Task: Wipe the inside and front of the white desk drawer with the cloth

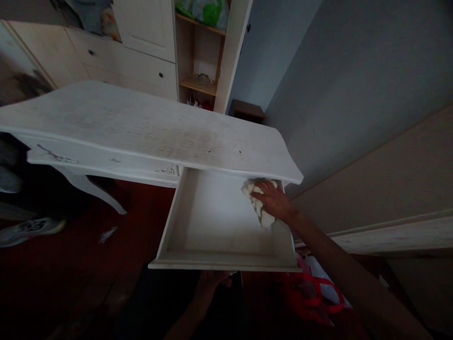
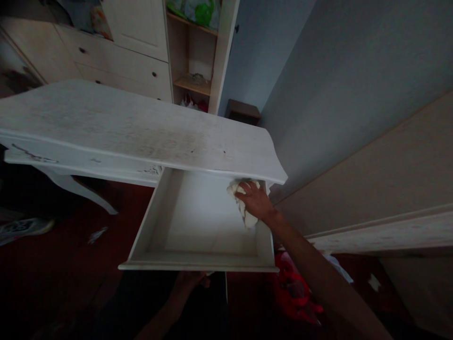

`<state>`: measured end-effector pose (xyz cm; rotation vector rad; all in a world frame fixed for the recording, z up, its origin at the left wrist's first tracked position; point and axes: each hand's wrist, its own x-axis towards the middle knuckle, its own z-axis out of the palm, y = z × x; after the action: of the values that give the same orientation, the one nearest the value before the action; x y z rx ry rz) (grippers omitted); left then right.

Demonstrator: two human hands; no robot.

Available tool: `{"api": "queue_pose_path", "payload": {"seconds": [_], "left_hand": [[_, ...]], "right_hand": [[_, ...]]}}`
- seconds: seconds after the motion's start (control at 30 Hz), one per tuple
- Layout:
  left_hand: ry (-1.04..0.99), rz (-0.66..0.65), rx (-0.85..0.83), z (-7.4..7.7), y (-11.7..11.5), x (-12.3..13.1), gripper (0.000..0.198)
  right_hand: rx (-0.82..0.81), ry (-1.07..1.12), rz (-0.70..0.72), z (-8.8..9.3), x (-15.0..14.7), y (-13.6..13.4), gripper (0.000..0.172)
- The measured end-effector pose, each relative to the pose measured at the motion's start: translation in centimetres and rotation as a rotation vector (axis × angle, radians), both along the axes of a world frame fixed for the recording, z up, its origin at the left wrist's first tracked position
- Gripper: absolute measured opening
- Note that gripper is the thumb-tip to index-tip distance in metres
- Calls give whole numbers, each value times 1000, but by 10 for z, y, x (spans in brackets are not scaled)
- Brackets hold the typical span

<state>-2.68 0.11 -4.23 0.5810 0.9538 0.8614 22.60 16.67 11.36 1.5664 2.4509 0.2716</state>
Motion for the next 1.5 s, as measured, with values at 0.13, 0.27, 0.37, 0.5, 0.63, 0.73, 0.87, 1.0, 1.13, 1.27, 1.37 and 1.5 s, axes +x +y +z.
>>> {"api": "queue_pose_path", "payload": {"seconds": [0.13, 0.27, 0.37, 0.5, 0.63, 0.73, 0.87, 1.0, 1.13, 1.27, 1.37, 1.5], "left_hand": [[-1, -7, 1, 2, -1, 0, 43], [-16, 14, -21, 1, -1, 1, 45], [-31, 16, -24, -9, -1, 2, 48], [-14, -45, -57, -33, 3, 6, 57], [8, -59, -58, -42, 5, 7, 59], [-11, 15, -25, -27, 2, 6, 54], [-55, 53, -11, -3, 0, 5, 47], [-58, 70, -14, 6, 0, 4, 48], [-46, 33, -2, 4, 2, 4, 51], [-39, 19, -4, -2, 3, 4, 55], [-44, -11, -11, -6, 5, 4, 61], [-15, -43, 7, -4, 5, 2, 53]], "right_hand": [[143, 50, -301, -8, -27, 17, 51], [178, 153, -504, -15, -47, 21, 51], [158, 295, -591, -18, -51, 22, 51], [160, 534, -711, -22, -59, 26, 50], [128, 613, -709, -22, -81, 31, 51], [87, 590, -660, -19, -105, 36, 51], [66, 548, -581, -18, -142, 47, 53], [53, 585, -460, -21, -180, 59, 54], [49, 702, -391, -26, -212, 68, 48], [76, 921, -445, -32, -231, 73, 44], [148, 1144, -458, -40, -233, 74, 46], [228, 1510, -520, -56, -224, 76, 41]]}}
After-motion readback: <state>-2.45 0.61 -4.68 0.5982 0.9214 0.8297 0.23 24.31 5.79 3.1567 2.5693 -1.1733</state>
